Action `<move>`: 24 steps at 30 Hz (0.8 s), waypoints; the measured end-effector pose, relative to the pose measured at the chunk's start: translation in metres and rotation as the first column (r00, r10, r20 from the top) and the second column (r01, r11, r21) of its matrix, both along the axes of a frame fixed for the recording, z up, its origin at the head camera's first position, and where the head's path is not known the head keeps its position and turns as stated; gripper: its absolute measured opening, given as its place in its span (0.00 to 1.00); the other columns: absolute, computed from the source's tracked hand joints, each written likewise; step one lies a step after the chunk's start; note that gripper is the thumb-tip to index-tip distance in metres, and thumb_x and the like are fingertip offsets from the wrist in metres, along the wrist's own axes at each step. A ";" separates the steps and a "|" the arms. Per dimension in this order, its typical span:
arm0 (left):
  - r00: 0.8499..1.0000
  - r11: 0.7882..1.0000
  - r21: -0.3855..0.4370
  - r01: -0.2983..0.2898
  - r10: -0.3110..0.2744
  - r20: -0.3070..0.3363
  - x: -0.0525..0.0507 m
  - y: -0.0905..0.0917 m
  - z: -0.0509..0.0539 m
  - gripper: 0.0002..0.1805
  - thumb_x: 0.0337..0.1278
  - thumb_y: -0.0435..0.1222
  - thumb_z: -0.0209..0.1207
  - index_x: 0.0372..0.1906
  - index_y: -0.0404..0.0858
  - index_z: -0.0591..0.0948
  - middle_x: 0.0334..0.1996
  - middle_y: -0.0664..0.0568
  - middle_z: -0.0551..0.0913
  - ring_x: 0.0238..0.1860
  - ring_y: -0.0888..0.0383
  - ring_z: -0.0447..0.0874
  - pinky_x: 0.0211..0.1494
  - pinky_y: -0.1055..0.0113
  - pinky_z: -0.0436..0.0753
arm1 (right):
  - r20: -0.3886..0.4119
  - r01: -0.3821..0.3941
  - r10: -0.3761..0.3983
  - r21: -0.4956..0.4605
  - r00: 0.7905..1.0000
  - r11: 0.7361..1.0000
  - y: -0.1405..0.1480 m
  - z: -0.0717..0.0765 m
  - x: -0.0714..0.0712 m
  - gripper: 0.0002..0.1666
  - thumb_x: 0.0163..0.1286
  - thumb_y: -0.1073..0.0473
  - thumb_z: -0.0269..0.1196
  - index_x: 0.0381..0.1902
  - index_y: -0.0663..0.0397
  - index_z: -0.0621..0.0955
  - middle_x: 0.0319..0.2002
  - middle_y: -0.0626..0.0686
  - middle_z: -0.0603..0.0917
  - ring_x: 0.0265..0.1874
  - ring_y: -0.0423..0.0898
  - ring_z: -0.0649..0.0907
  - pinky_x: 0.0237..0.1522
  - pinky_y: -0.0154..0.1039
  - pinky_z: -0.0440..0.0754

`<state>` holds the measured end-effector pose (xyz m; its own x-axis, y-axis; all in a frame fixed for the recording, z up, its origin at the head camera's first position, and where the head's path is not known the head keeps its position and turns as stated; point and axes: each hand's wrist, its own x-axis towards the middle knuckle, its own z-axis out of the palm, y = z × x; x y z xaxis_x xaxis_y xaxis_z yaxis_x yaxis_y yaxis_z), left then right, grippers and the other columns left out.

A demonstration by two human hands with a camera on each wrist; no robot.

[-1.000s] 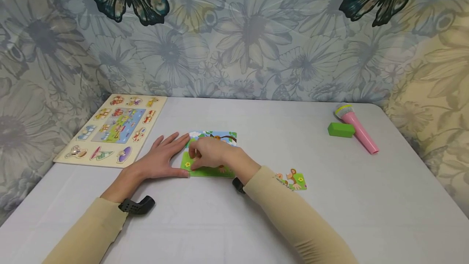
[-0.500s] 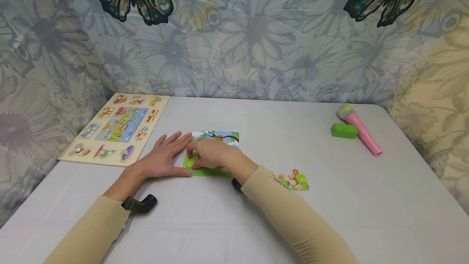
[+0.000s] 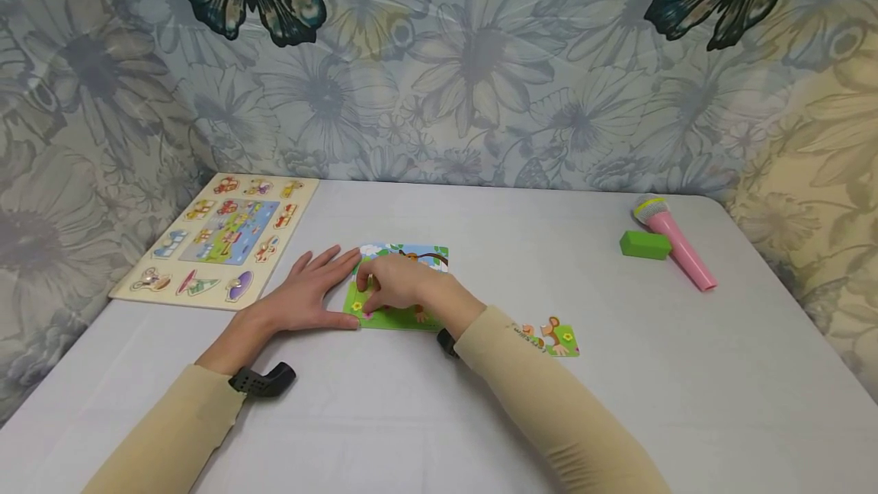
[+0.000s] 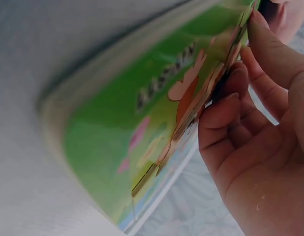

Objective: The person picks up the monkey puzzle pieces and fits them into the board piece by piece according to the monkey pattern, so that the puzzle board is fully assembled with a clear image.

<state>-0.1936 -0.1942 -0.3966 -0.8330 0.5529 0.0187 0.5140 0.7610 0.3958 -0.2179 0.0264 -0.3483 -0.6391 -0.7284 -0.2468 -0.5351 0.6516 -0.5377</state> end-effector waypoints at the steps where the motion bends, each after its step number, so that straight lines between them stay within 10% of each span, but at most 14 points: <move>1: 1.000 1.000 0.001 0.000 0.000 0.001 0.000 0.000 0.000 0.62 0.47 0.70 0.65 0.81 0.42 0.55 0.80 0.55 0.51 0.80 0.46 0.40 0.74 0.38 0.35 | 0.000 -0.001 0.001 -0.005 1.000 1.000 0.000 0.000 0.000 0.14 0.67 0.57 0.72 0.47 0.51 0.80 0.28 0.47 0.82 0.25 0.39 0.81 0.31 0.33 0.76; 16: 1.000 1.000 -0.001 0.001 -0.001 0.002 0.000 -0.001 0.000 0.63 0.47 0.71 0.64 0.81 0.42 0.55 0.80 0.54 0.51 0.80 0.46 0.39 0.74 0.36 0.34 | -0.066 -0.087 0.087 -0.009 0.994 0.996 0.009 0.002 0.008 0.19 0.71 0.54 0.68 0.58 0.46 0.82 0.39 0.43 0.79 0.39 0.37 0.79 0.44 0.35 0.78; 24: 1.000 1.000 -0.005 -0.004 0.004 0.008 -0.001 -0.001 0.000 0.63 0.47 0.72 0.63 0.81 0.42 0.54 0.80 0.55 0.51 0.80 0.46 0.40 0.74 0.37 0.34 | -0.021 -0.051 0.048 -0.139 0.999 0.989 0.037 0.011 0.010 0.21 0.73 0.58 0.65 0.61 0.57 0.80 0.36 0.44 0.82 0.29 0.41 0.83 0.43 0.37 0.80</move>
<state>-0.1942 -0.1956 -0.3963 -0.8354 0.5495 0.0094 0.5079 0.7652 0.3956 -0.2075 0.0634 -0.3375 -0.6048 -0.7857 -0.1299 -0.5748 0.5436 -0.6117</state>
